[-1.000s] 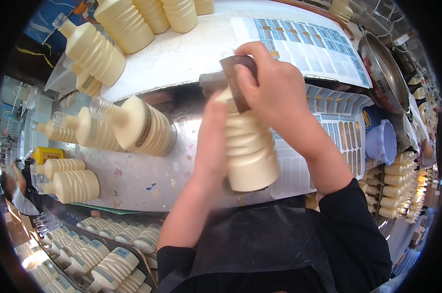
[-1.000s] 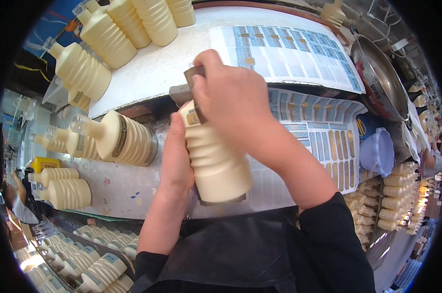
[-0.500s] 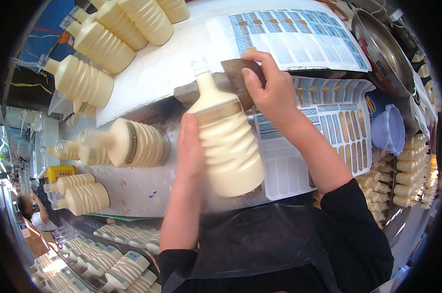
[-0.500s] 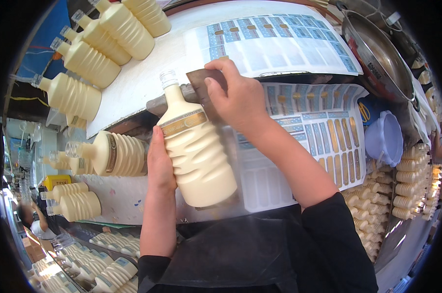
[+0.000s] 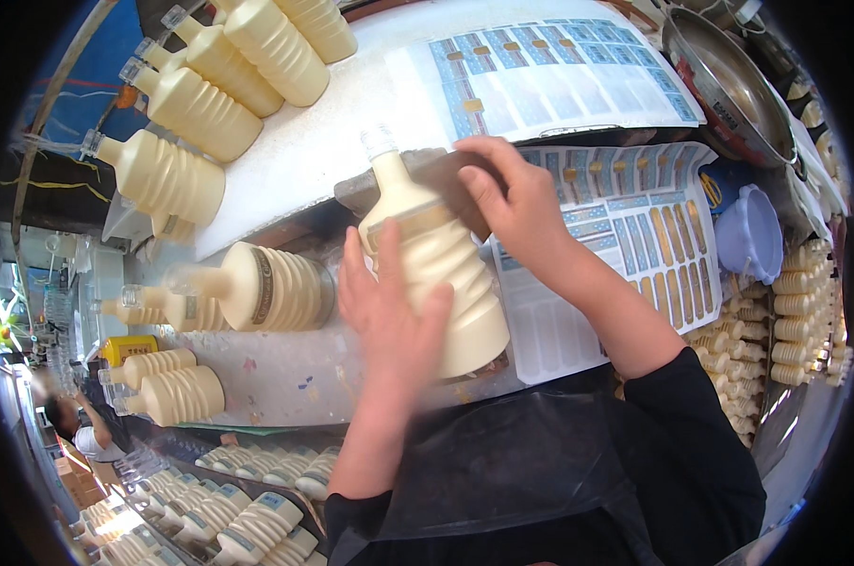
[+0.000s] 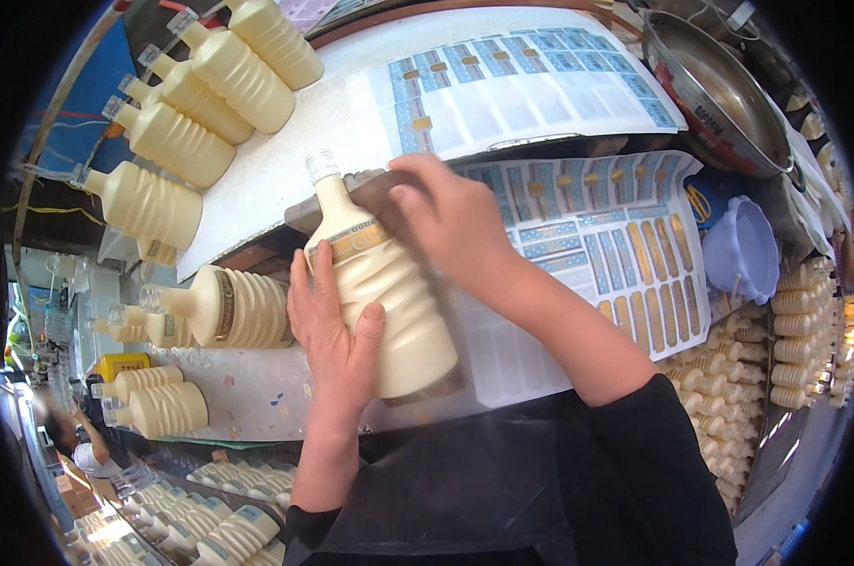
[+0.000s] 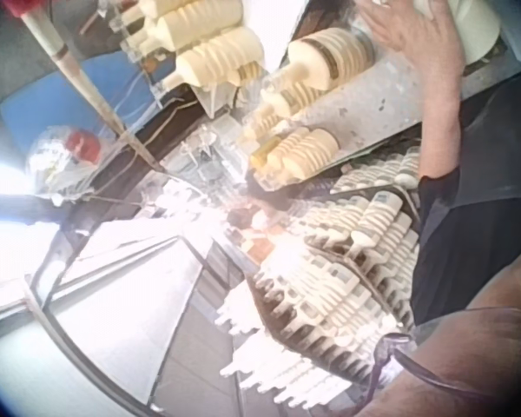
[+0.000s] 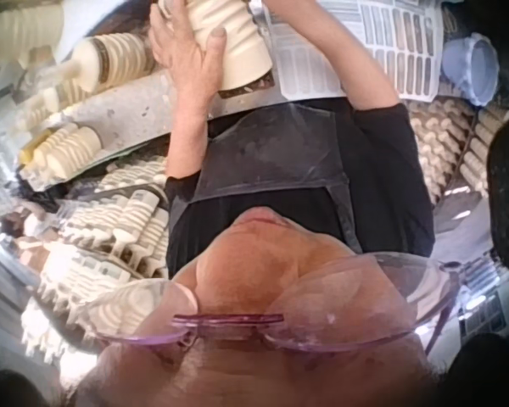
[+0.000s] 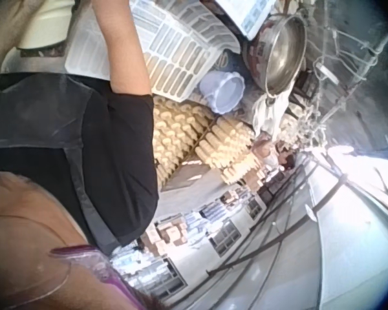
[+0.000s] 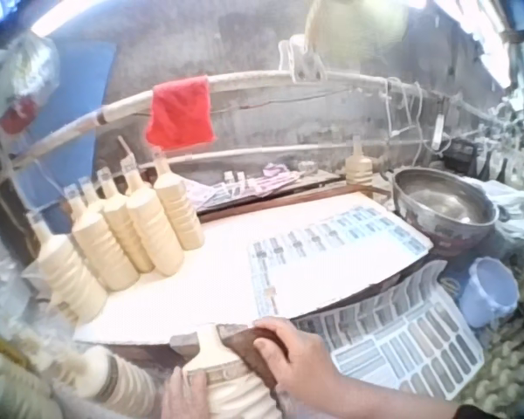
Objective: The person applies rectangular labels to the sides of cream-colored plastic bottles. They peel each label from a sheet, align it on the bottle, and smooth it down with their fingers. Finished bottles are placed on a nearby metal table.
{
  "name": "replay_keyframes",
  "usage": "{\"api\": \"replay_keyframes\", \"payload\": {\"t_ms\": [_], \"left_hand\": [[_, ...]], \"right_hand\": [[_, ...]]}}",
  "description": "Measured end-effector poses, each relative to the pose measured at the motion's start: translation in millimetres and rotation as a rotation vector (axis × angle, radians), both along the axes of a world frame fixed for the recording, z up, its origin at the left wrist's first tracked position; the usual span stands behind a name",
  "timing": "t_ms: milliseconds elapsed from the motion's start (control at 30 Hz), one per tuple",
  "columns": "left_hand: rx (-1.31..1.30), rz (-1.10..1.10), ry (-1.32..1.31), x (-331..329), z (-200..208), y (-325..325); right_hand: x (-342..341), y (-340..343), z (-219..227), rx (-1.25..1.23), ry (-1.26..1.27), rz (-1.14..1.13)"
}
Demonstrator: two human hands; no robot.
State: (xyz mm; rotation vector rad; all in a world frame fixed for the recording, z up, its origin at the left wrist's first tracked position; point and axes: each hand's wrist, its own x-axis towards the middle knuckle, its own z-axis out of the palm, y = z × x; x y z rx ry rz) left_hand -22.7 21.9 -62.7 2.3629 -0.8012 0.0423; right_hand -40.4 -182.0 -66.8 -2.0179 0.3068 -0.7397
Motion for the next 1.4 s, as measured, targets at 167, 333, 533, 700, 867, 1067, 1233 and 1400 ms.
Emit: {"api": "replay_keyframes", "payload": {"t_ms": [167, 333, 533, 700, 867, 1067, 1233, 1400], "left_hand": [[-0.09, 0.013, 0.099, 1, -7, 4], [-0.201, 0.009, 0.172, 4, -9, 4], [-0.352, 0.036, 0.261, 4, -17, 4], [-0.541, -0.036, 0.626, 10, -25, 12], [-0.618, -0.065, 0.745, 12, -38, 6], [-0.602, -0.104, 0.701, 14, -68, 5], [-0.423, 0.006, 0.199, 2, -50, 15], [-0.086, 0.001, -0.058, -5, -2, 1]], "right_hand": [[-9, 8, -7, 0.394, -0.159, 0.092], [-14, 7, -6, -0.047, -0.088, -0.076], [-27, 49, 22, -0.71, -0.393, 0.202], [-10, 71, 49, -0.859, -0.297, 0.156], [5, 106, 48, -1.149, -0.102, 0.269], [16, 132, 37, -1.217, 0.087, 0.322], [21, 107, 53, -0.881, 0.018, 0.223], [-6, 35, 44, -0.339, -0.012, -0.092]]}}
